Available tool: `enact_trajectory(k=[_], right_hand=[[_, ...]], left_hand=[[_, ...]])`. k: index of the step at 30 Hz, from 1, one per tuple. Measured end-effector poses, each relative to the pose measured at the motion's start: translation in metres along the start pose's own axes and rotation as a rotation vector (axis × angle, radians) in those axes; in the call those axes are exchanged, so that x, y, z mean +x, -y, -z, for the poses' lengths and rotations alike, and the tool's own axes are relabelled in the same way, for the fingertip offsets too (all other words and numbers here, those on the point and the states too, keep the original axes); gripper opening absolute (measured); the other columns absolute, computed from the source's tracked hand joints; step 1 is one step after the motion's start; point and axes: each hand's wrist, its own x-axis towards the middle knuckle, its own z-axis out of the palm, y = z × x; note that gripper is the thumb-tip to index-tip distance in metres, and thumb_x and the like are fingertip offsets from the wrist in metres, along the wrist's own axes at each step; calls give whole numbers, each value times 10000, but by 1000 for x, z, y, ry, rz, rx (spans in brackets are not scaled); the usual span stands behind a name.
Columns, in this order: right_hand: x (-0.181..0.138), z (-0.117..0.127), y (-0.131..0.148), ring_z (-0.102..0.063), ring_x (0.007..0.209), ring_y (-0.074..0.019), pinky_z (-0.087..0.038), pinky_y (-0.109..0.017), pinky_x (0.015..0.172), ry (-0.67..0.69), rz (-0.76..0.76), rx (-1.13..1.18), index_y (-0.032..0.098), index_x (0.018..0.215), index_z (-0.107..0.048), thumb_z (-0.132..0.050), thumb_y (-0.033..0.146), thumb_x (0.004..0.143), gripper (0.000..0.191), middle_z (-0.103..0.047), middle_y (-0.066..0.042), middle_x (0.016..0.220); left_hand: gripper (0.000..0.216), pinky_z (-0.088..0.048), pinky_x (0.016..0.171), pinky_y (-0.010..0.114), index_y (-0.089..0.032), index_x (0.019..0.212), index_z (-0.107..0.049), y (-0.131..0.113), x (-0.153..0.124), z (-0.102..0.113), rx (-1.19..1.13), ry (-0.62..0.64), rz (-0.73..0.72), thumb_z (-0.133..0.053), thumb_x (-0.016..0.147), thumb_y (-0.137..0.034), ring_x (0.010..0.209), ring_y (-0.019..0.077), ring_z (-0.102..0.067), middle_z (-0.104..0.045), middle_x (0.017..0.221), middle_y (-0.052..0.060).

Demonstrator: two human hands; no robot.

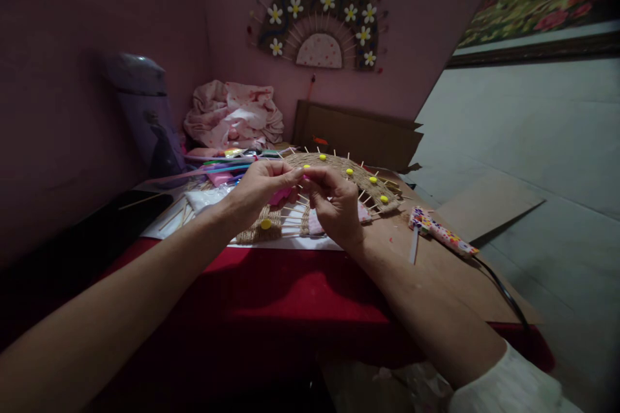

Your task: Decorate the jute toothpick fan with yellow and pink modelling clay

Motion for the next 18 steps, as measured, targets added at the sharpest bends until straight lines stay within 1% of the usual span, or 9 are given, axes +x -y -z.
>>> enact_trajectory(k=[4,7,12,18], right_hand=[[0,0,1,-658,756,-136,-550,-292,662,-5,0,15,205,1002,-651,-616,223,890,118,-702,-18,846],[0,0,0,-659,778,-142,-547,-300,678,-7,12,0,205,978,-669,-616,218,890,104,-711,-23,858],[1,2,2,-669,824,-149,-552,-304,717,-5,61,-23,198,949,-687,-616,180,889,95,-717,-26,864],[1,3,6,-666,807,-143,-554,-300,713,13,76,-77,195,946,-684,-600,171,896,101,-713,-26,864]], left_hand=[[355,-247,380,191,-140,619,-581,1,1,0,-11,3,-23,-799,693,-410,392,51,-406,-539,471,-11],[347,-246,382,192,-138,622,-585,1,1,1,-20,1,-25,-792,702,-406,393,52,-406,-549,479,-5],[383,-247,382,189,-138,608,-576,2,1,1,-44,9,-20,-825,654,-426,391,50,-407,-544,476,-12],[399,-252,387,190,-147,588,-566,2,1,2,-49,24,-29,-836,639,-436,394,51,-408,-512,455,-32]])
